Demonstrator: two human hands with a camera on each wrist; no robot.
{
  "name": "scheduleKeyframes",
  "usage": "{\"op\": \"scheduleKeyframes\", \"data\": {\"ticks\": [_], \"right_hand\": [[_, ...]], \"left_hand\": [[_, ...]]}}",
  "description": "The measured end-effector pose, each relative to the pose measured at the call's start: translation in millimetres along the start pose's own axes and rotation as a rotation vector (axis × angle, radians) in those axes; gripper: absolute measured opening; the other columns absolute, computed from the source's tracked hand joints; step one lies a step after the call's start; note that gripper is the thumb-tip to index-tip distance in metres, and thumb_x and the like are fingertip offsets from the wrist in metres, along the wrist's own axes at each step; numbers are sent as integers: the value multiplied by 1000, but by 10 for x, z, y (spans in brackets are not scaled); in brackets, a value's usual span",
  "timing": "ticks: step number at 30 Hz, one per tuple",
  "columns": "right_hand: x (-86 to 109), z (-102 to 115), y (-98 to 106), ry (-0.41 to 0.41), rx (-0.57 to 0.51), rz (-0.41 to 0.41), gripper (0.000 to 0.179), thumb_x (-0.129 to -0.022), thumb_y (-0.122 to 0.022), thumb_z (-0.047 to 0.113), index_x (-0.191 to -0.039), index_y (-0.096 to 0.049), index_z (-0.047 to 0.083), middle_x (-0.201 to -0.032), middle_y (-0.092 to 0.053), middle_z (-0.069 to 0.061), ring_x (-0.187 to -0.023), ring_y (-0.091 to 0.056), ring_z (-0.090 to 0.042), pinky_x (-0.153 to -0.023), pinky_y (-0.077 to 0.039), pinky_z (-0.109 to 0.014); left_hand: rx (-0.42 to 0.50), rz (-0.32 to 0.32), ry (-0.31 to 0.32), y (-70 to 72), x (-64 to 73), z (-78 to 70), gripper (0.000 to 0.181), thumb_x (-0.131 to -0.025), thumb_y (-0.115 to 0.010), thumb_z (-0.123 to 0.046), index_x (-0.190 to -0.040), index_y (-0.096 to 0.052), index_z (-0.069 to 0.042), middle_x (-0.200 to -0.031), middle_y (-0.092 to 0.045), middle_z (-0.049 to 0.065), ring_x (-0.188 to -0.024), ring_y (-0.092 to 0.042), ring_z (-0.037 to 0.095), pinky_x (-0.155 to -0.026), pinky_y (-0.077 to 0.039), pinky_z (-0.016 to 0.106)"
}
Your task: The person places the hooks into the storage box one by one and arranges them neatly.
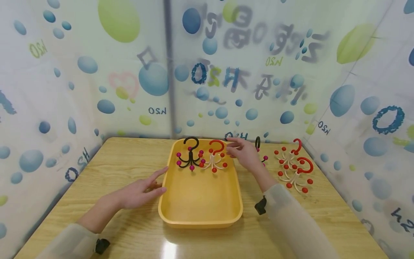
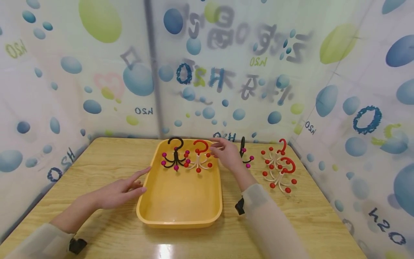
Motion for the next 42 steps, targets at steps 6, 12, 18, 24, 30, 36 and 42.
{"op": "scheduleKeyframes", "data": {"ticks": [6, 12, 18, 24, 30, 36, 42], "right_hand": [[242, 28, 231, 54, 41, -23, 37, -109, -72, 24, -144, -71, 13, -128, -78, -17, -105, -80, -31, -93, -68, -46], [529, 8, 467, 86, 49, -15, 36, -108, -73, 26, -141, -72, 11, -126, -78, -18, -98, -79, -26, -80, -67, -28], [814, -94, 672, 67, 85, -8, 37, -108, -74, 29, -140, -73, 11, -129, -78, -17, -101, -78, -24, -81, -65, -24], [1049, -225, 866, 75, 105, -48, 36, -108, -74, 25, -138, -73, 6, -127, -79, -19, -98, -78, -19, -79, -65, -25], [1211, -327, 1154, 47, 129, -88, 40, -109, -72, 31, -143, -71, 10, -121, -81, 0, -93, -74, -4, -81, -65, -24], [1297, -479, 1465, 82, 132, -167, 40, -111, -70, 28, -143, -69, 4, -109, -75, 27, -91, -73, 0, -76, -63, -19], [1348, -597, 1765, 28, 211, -298, 43, -111, -69, 33, -144, -68, 5, -105, -69, 34, -87, -71, 4, -71, -59, -15]], "left_hand": [[-3, 1, -7, -4, -9, 4, 78, -113, -48, -62, -178, -12, -36, -154, -65, 22, -142, -62, 49, -120, -42, 74], [-2, 4, -20, -7, -9, -4, 78, -113, -49, -60, -178, -13, -35, -152, -66, 23, -141, -63, 50, -119, -43, 75], [-9, -2, -23, 3, 6, -19, 78, -114, -50, -58, -178, -14, -33, -151, -67, 24, -140, -64, 49, -119, -43, 74], [-14, 0, -19, 8, 5, -35, 79, -113, -50, -59, -178, -13, -32, -151, -67, 23, -140, -64, 49, -120, -43, 73], [-5, -6, -37, 11, 7, -30, 79, -114, -50, -57, -178, -14, -30, -150, -68, 24, -138, -65, 47, -120, -44, 73], [-2, -8, -39, 6, 2, -17, 79, -114, -51, -57, -178, -15, -30, -149, -68, 23, -138, -66, 46, -119, -44, 72], [-1, -9, -41, 8, 2, -18, 78, -114, -51, -57, -178, -15, -30, -149, -68, 24, -138, -65, 47, -120, -44, 72]]}}
Point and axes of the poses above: each hand's wrist, its own x-axis away from the middle knuckle, its own y-axis out of the back of the hand, z = x × y, the point moved 1 cm from there along -x, towards the middle knuckle
